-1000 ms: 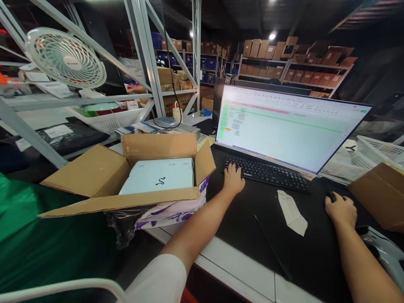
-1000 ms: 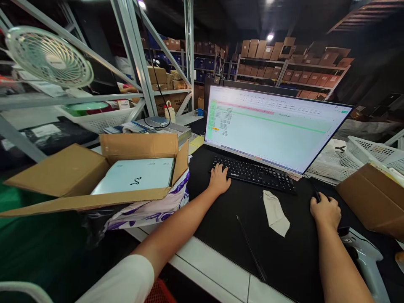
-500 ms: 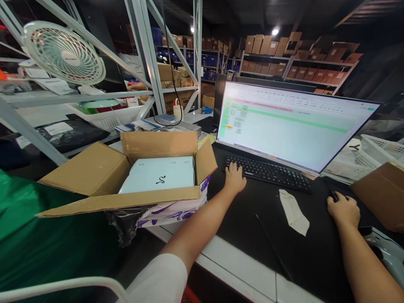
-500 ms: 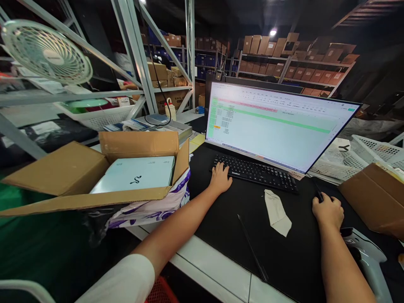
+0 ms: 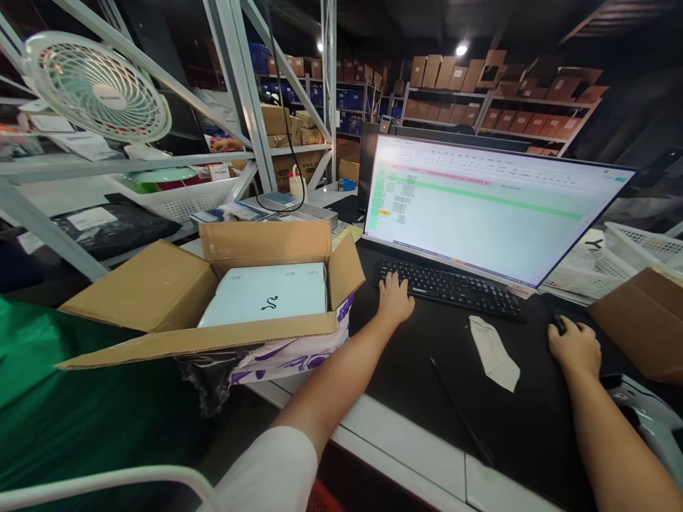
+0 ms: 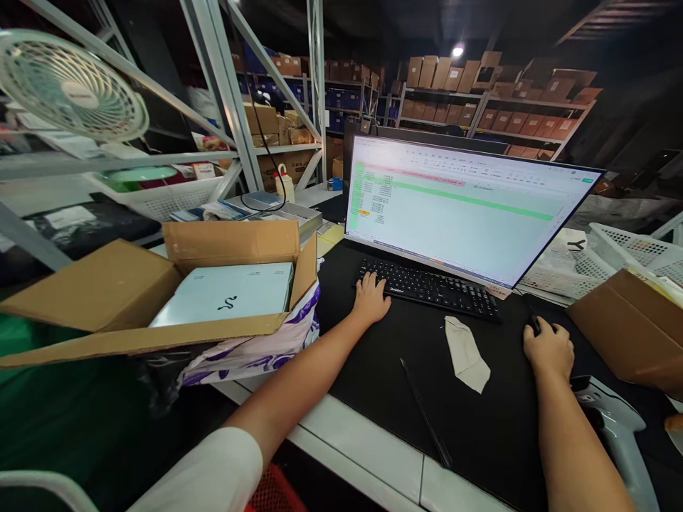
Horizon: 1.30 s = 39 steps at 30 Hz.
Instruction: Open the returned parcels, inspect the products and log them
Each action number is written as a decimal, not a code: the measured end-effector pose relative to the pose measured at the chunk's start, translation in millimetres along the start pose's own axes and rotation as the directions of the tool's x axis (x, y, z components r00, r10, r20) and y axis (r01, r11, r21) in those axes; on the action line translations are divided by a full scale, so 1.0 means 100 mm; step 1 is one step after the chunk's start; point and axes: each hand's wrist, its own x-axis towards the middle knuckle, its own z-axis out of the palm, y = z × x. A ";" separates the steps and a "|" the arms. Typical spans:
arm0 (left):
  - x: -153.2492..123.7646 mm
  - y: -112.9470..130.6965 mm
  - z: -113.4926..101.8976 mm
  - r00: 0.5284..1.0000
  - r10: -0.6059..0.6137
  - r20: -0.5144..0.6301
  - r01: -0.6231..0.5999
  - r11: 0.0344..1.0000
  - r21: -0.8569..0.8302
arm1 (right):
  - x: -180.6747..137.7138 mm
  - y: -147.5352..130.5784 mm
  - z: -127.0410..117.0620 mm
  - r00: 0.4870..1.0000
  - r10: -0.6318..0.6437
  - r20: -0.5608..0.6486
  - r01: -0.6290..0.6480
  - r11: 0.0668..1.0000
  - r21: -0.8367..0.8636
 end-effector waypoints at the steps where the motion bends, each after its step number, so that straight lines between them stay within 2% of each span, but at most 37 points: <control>1: 0.00 0.00 0.00 1.000 0.002 -0.003 -0.002 1.000 0.002 | 0.00 -0.01 -0.01 1.000 0.011 0.023 -0.011 1.000 -0.003; 4: 0.00 0.00 0.00 1.000 0.013 -0.010 -0.013 1.000 0.010 | -0.03 -0.04 -0.05 0.998 0.054 0.024 -0.054 0.998 -0.016; 8: 0.00 -0.01 0.01 1.000 0.020 -0.016 -0.019 1.000 0.022 | -0.06 -0.08 -0.09 0.999 0.042 -0.022 -0.043 0.999 -0.017; 22: 0.03 -0.02 0.04 0.999 0.032 0.004 -0.032 0.999 0.043 | -0.03 -0.05 -0.07 0.998 0.050 0.041 -0.049 0.999 -0.013; 39: 0.03 -0.01 0.04 0.999 0.050 0.010 -0.050 0.997 0.064 | -0.03 -0.08 -0.09 0.998 0.050 0.042 -0.049 0.998 -0.034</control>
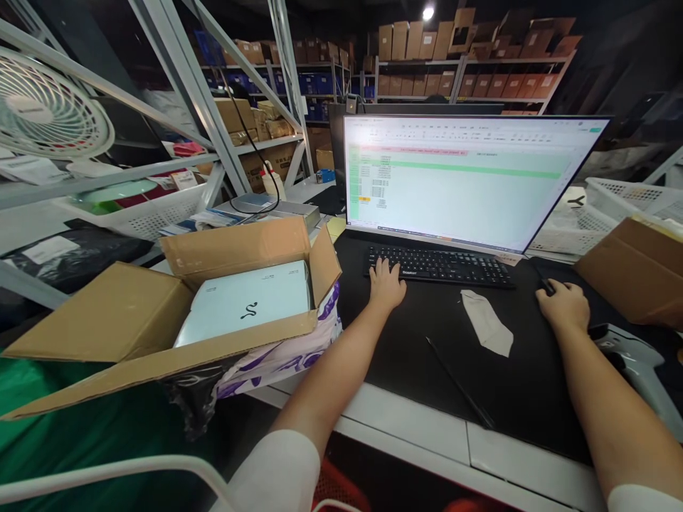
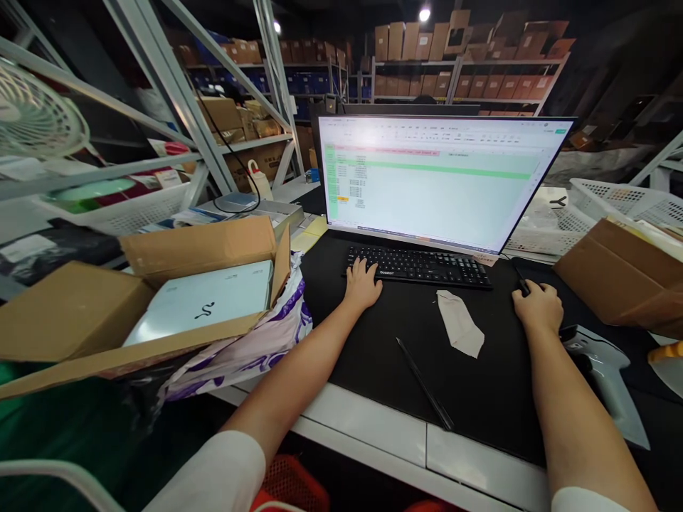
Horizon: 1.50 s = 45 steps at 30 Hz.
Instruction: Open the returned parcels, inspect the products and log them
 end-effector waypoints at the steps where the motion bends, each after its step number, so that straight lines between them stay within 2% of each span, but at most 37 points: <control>1: 0.00 0.00 0.00 1.000 0.002 0.007 -0.002 1.000 0.005 | 0.00 0.00 0.00 1.000 0.005 0.000 -0.005 1.000 -0.003; 9: -0.01 0.02 -0.02 0.999 0.022 0.039 -0.022 1.000 0.010 | 0.00 0.02 0.01 1.000 0.012 -0.006 -0.012 1.000 0.003; 34: -0.04 0.04 -0.03 1.000 0.024 -0.002 -0.024 1.000 0.014 | 0.01 0.01 0.04 0.999 -0.013 -0.046 0.013 1.000 -0.006; 45: -0.04 0.05 -0.07 0.999 0.022 0.036 -0.022 1.000 -0.005 | 0.00 0.00 0.02 0.999 0.013 -0.043 -0.014 1.000 -0.012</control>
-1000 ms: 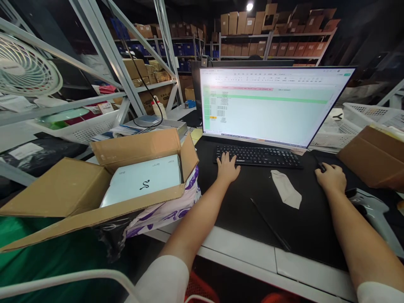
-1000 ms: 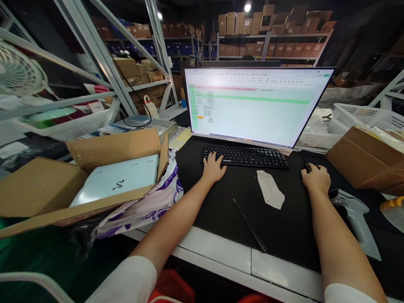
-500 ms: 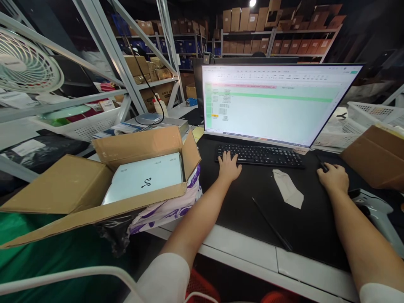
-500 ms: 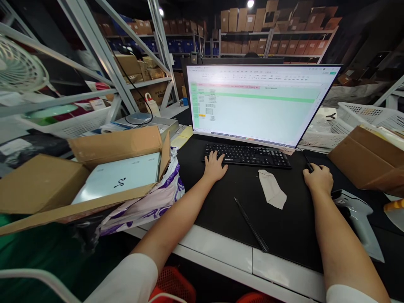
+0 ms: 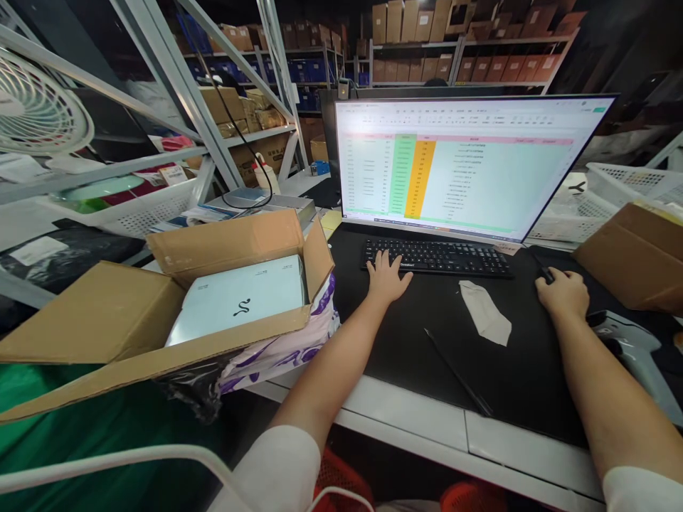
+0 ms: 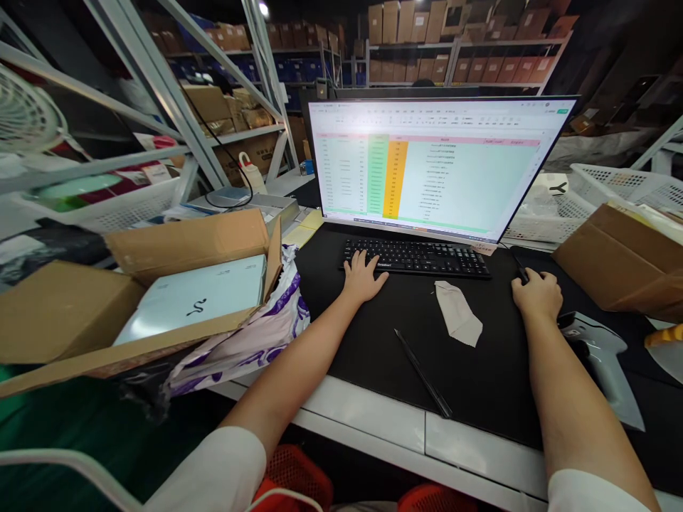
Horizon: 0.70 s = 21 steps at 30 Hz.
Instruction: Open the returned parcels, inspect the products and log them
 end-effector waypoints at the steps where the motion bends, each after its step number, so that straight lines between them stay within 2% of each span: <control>1: 0.00 0.00 0.00 1.000 -0.003 0.006 0.003 1.000 -0.003 | 0.00 0.00 0.00 1.000 0.004 0.001 -0.004 1.000 -0.002; 5: 0.00 0.00 0.01 1.000 -0.011 0.018 0.011 1.000 -0.011 | -0.01 0.01 0.00 1.000 0.009 0.000 -0.009 1.000 -0.008; 11: 0.01 -0.02 0.04 1.000 0.006 -0.031 -0.005 1.000 0.021 | -0.02 -0.02 -0.01 1.000 0.027 -0.010 -0.028 0.999 -0.017; 21: 0.01 -0.02 0.03 1.000 0.007 -0.014 -0.007 1.000 0.016 | -0.02 -0.06 -0.04 0.999 0.045 -0.014 -0.045 0.999 -0.010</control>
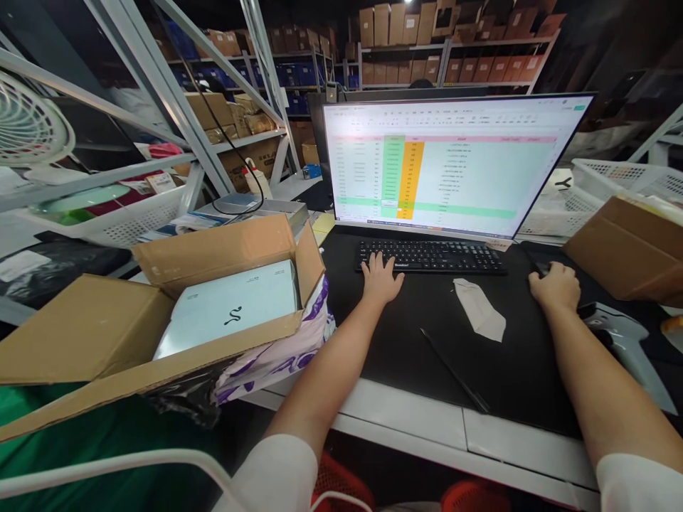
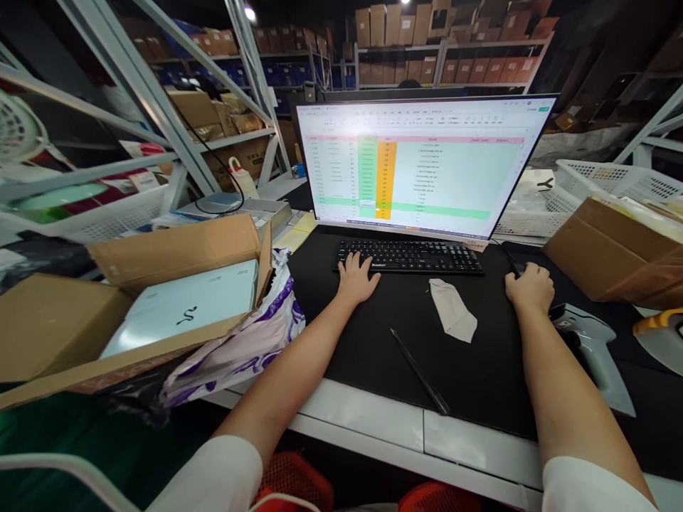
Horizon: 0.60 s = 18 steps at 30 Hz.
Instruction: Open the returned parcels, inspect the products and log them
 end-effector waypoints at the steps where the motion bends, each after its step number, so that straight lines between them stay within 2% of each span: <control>1: 0.00 0.00 0.00 1.000 -0.001 0.004 0.001 1.000 0.002 | -0.01 0.00 -0.01 1.000 0.000 0.000 0.000 1.000 0.004; 18: 0.06 -0.02 0.01 1.000 -0.001 0.002 0.001 0.998 0.059 | -0.01 -0.03 -0.02 0.989 0.145 -0.013 -0.144 0.989 0.039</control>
